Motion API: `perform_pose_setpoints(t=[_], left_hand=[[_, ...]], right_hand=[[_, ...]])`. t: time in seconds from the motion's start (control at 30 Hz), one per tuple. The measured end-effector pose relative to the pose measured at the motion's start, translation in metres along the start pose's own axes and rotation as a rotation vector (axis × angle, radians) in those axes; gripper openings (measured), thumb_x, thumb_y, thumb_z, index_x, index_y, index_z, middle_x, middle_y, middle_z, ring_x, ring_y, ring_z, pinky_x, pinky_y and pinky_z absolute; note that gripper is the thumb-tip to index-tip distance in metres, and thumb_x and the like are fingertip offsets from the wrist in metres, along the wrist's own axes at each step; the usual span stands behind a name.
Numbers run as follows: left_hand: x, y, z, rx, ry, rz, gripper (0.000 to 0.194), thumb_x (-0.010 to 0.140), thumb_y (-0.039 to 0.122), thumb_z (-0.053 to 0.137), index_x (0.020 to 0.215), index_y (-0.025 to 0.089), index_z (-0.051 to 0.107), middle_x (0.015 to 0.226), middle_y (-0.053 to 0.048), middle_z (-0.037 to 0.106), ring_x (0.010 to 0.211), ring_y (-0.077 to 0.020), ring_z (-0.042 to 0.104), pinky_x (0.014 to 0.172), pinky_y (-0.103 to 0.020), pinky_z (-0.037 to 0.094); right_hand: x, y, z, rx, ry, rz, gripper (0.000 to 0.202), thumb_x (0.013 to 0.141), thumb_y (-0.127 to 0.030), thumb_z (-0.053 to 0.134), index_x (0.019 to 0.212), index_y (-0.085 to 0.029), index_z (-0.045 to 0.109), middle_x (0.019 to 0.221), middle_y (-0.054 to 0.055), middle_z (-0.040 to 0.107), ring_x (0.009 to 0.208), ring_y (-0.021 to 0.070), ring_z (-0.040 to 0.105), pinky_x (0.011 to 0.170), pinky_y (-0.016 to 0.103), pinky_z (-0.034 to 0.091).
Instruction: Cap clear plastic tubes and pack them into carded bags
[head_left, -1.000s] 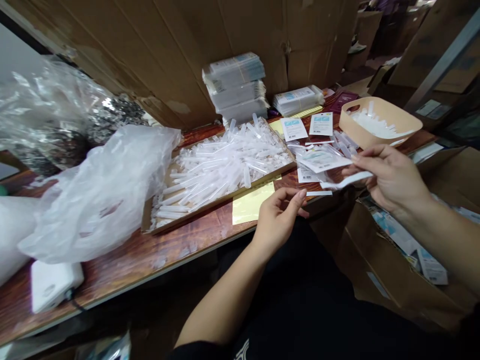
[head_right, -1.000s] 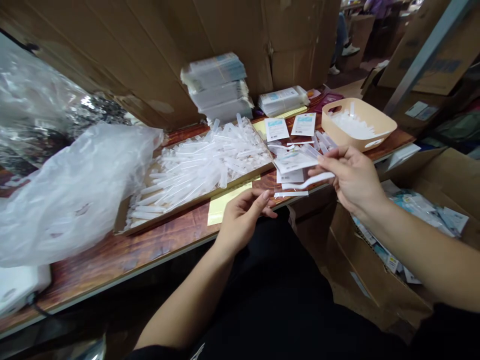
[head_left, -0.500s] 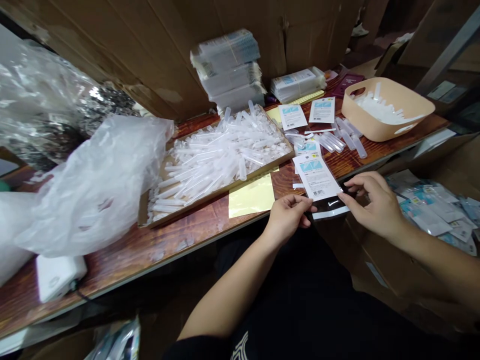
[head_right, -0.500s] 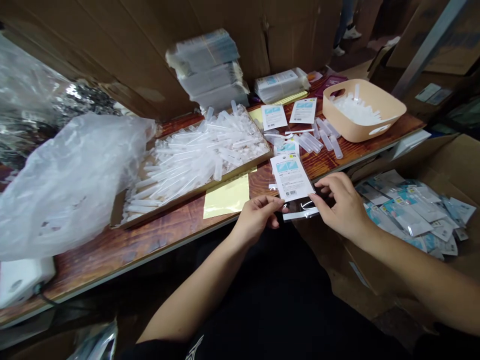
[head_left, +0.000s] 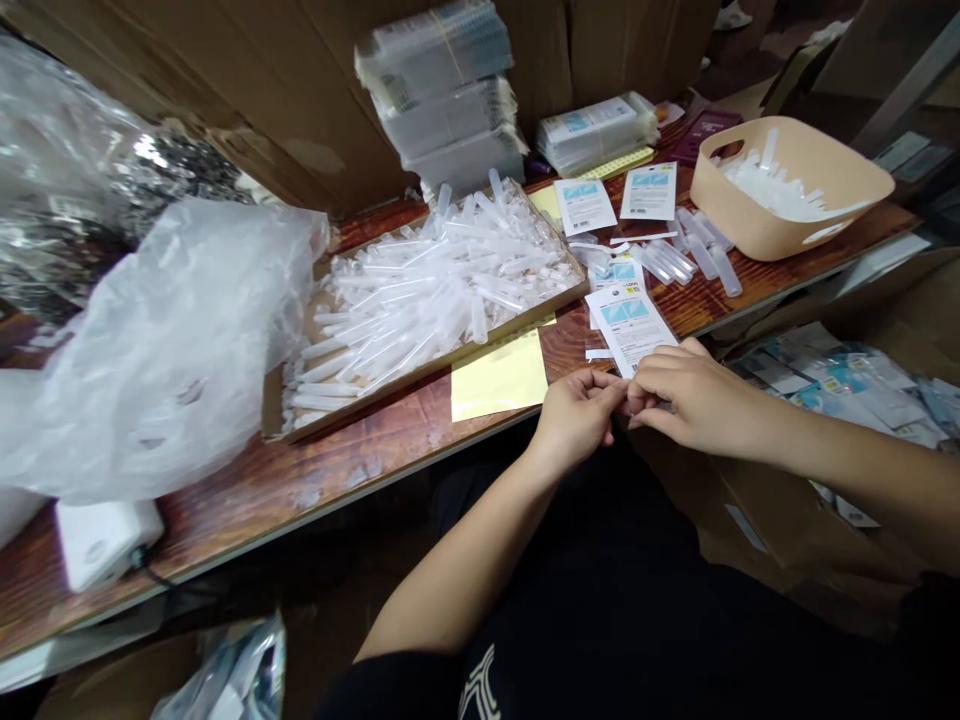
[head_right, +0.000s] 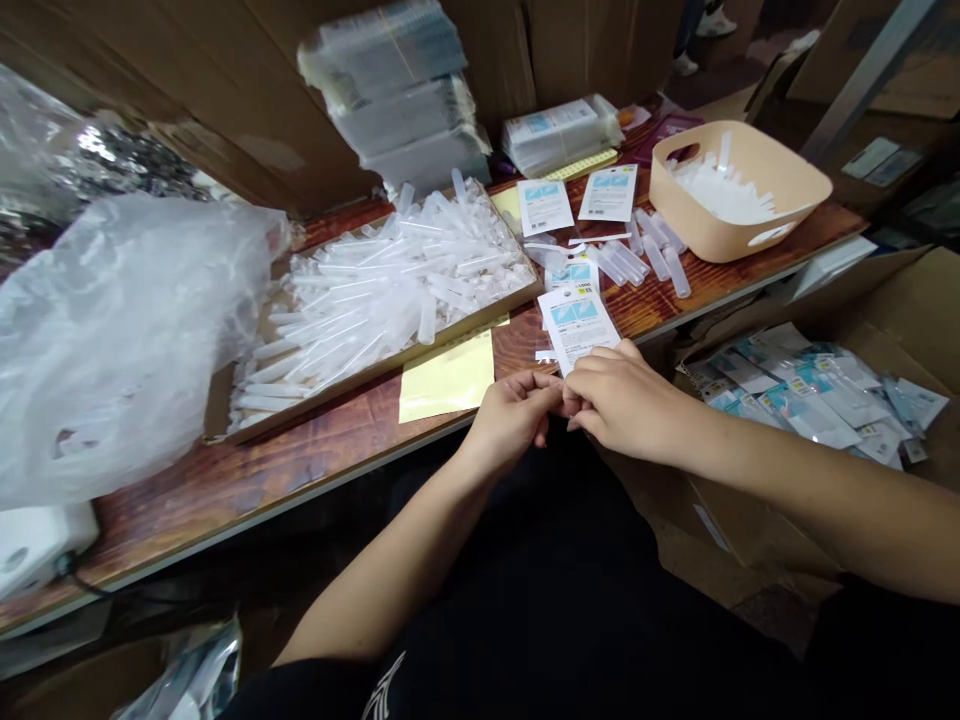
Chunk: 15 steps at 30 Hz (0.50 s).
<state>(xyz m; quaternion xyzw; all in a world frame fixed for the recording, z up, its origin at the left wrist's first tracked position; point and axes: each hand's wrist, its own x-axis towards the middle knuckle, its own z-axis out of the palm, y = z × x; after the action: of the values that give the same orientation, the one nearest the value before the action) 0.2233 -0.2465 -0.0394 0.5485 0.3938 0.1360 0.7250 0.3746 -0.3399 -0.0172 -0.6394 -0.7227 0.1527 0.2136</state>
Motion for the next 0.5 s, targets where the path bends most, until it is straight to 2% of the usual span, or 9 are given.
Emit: perform_pose_setpoints(t=[0.13,0.33,0.5], left_hand=[[0.0002,0.0033,0.0015,-0.028,0.037,-0.015,0.014,0.086,0.017,0.070,0.074,0.014,0.065,0.056,0.004,0.067,0.029,-0.0026,0.041,0.034,-0.017,0.030],[-0.0021,0.0068,-0.0010,-0.054,0.016,-0.028,0.015,0.086,0.016,0.070,0.072,0.014,0.065,0.056,0.003,0.068,0.029,-0.0029,0.042,0.033,-0.016,0.030],[-0.0017,0.0065,-0.0009,-0.035,0.016,-0.055,0.015,0.088,0.016,0.069,0.074,0.013,0.065,0.056,0.003,0.069,0.028,-0.0030,0.041,0.031,-0.017,0.028]], right_hand=[[0.0029,-0.0029,-0.0032,0.034,-0.081,0.026,0.014,0.084,-0.014,0.067,0.076,-0.021,0.057,0.078,0.002,0.064,0.084,0.0205,0.059,0.082,0.036,0.036],[0.0032,0.0026,-0.0083,0.205,-0.088,0.068,0.009,0.089,-0.025,0.065,0.083,-0.022,0.059,0.082,0.001,0.063,0.077,0.0175,0.058,0.077,0.033,0.042],[0.0014,0.0002,-0.0071,0.118,-0.092,0.077,0.009,0.087,-0.018,0.065,0.080,-0.021,0.059,0.078,0.001,0.064,0.077,0.0182,0.059,0.079,0.035,0.043]])
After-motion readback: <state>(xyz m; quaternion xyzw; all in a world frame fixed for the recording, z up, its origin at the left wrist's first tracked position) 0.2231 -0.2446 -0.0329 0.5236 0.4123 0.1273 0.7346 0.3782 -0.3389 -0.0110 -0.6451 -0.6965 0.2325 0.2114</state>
